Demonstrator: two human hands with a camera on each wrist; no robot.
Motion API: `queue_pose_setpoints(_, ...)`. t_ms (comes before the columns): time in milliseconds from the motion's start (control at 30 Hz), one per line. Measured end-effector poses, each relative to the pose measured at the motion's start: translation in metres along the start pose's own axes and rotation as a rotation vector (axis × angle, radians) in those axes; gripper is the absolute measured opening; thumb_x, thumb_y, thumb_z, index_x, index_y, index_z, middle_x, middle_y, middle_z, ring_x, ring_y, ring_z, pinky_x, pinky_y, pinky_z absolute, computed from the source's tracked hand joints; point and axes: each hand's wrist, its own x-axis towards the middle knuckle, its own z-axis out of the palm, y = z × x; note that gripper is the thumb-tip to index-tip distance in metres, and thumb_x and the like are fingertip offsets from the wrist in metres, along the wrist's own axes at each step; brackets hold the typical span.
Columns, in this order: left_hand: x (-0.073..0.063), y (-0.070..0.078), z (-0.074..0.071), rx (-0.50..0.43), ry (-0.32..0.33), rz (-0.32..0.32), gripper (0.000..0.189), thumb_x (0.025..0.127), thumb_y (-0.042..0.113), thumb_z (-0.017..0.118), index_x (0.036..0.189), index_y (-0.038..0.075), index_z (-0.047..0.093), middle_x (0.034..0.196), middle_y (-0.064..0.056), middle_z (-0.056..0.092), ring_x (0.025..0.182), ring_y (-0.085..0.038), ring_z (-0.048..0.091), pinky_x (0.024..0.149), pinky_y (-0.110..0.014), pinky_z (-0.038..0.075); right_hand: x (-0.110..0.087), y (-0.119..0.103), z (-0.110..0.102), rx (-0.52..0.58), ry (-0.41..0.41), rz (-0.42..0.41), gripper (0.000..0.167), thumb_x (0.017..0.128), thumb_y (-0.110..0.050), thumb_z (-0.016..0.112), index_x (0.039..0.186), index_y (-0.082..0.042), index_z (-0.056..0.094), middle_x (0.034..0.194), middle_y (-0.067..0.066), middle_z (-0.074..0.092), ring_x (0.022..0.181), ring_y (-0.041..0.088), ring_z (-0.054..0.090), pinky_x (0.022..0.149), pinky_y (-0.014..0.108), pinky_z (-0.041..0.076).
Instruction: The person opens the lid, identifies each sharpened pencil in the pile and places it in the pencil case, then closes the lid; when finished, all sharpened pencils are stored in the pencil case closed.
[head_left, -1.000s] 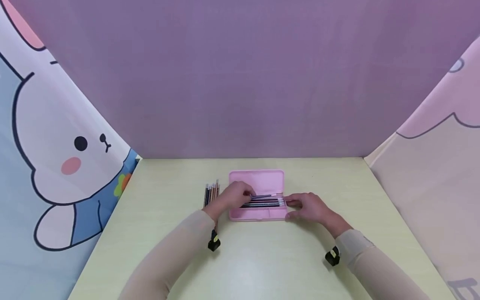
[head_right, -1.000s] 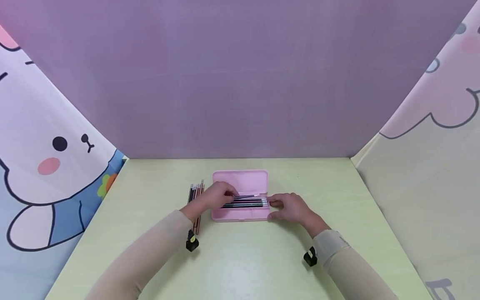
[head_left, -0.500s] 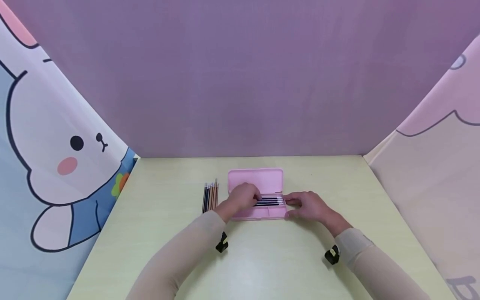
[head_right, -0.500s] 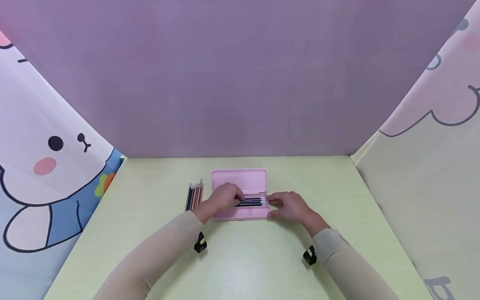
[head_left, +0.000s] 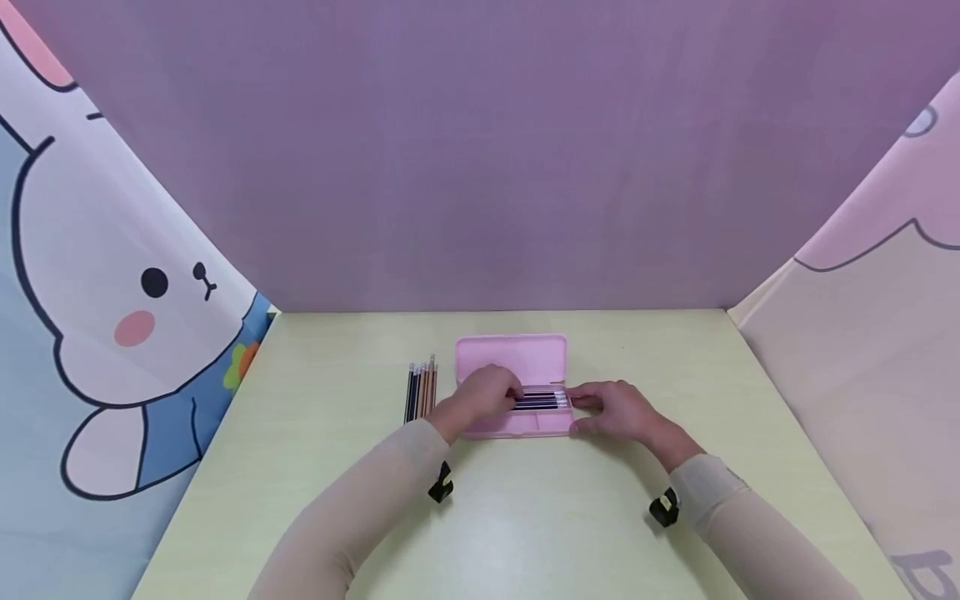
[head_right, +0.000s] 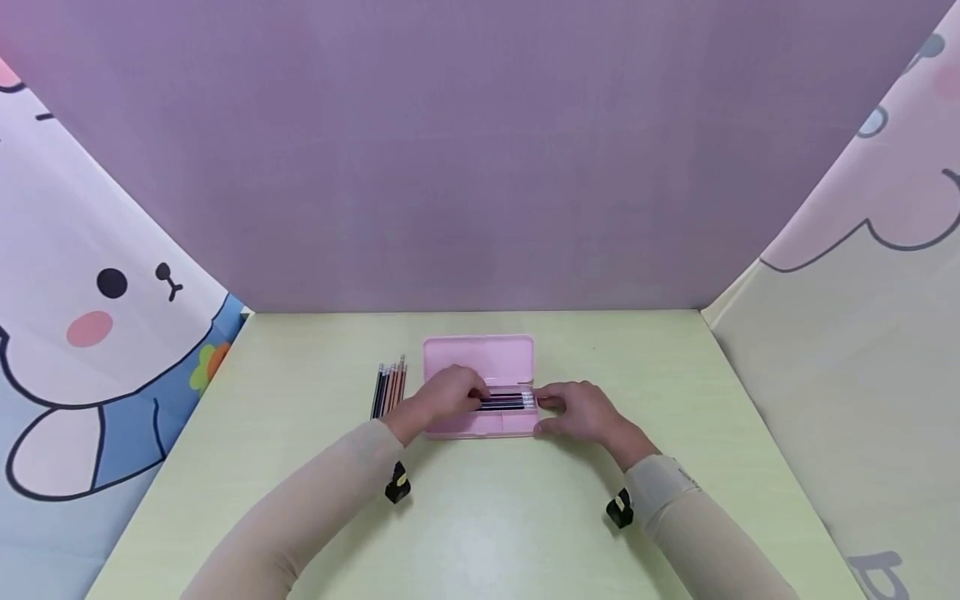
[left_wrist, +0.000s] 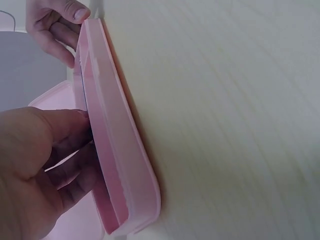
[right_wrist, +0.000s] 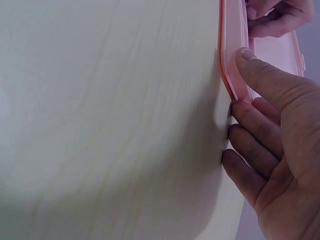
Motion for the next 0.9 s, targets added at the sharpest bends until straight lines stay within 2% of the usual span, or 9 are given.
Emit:
queue_pose_setpoints(167,-0.011,-0.01,-0.009,-0.048,0.043,0.006,0.02,0.096,0.011,0.069,0.114,0.012,0.078,0.11,0.0,0.077,0.103,-0.015,0.068,0.097,-0.033,0.055,0.0,-0.001,0.001,0.013,-0.005,-0.008,0.065,0.078,-0.036,0.09,0.135,-0.016,0.067,0.116,-0.003,0.077,0.116,0.021,0.071,0.113,0.058,0.042)
queue_pose_setpoints(367,-0.035,-0.038,-0.029,-0.226,0.136,-0.047,0.021,0.096,0.014,0.07,0.115,0.009,0.077,0.1,-0.002,0.076,0.088,-0.012,0.068,0.081,-0.031,0.059,0.0,-0.001,0.0,-0.011,-0.005,-0.003,0.066,0.078,-0.039,0.089,0.136,-0.017,0.067,0.115,-0.004,0.077,0.119,0.023,0.069,0.117,0.062,0.034)
queue_pose_setpoints(500,-0.05,-0.061,-0.044,-0.353,0.201,-0.128,0.023,0.095,0.014,0.071,0.117,0.007,0.076,0.099,-0.004,0.074,0.087,-0.015,0.067,0.075,-0.03,0.059,0.001,-0.001,-0.006,-0.018,0.0,0.002,0.066,0.078,-0.038,0.089,0.136,-0.017,0.067,0.115,-0.003,0.077,0.117,0.024,0.07,0.119,0.066,0.028)
queue_pose_setpoints(633,-0.065,-0.083,-0.053,-0.514,0.215,-0.237,0.031,0.095,0.012,0.071,0.124,0.003,0.072,0.104,-0.009,0.071,0.088,-0.019,0.068,0.071,-0.031,0.062,0.003,0.0,-0.008,0.007,-0.007,0.003,0.064,0.078,-0.036,0.089,0.135,-0.016,0.067,0.115,-0.003,0.078,0.115,0.022,0.071,0.118,0.065,0.03)
queue_pose_setpoints(767,-0.08,-0.099,-0.056,-0.671,0.208,-0.341,0.037,0.096,0.009,0.069,0.131,-0.002,0.066,0.109,-0.015,0.066,0.09,-0.024,0.069,0.073,-0.035,0.064,0.006,0.002,-0.008,0.002,-0.013,-0.001,0.063,0.078,-0.036,0.089,0.134,-0.017,0.068,0.114,-0.004,0.078,0.116,0.023,0.071,0.118,0.066,0.028)
queue_pose_setpoints(900,-0.093,-0.111,-0.055,-0.731,0.226,-0.414,0.038,0.095,0.008,0.069,0.131,-0.002,0.065,0.107,-0.015,0.063,0.089,-0.028,0.07,0.072,-0.036,0.064,0.008,0.003,-0.01,-0.015,-0.009,-0.01,0.063,0.078,-0.036,0.09,0.134,-0.018,0.068,0.113,-0.005,0.078,0.118,0.023,0.07,0.117,0.064,0.033)
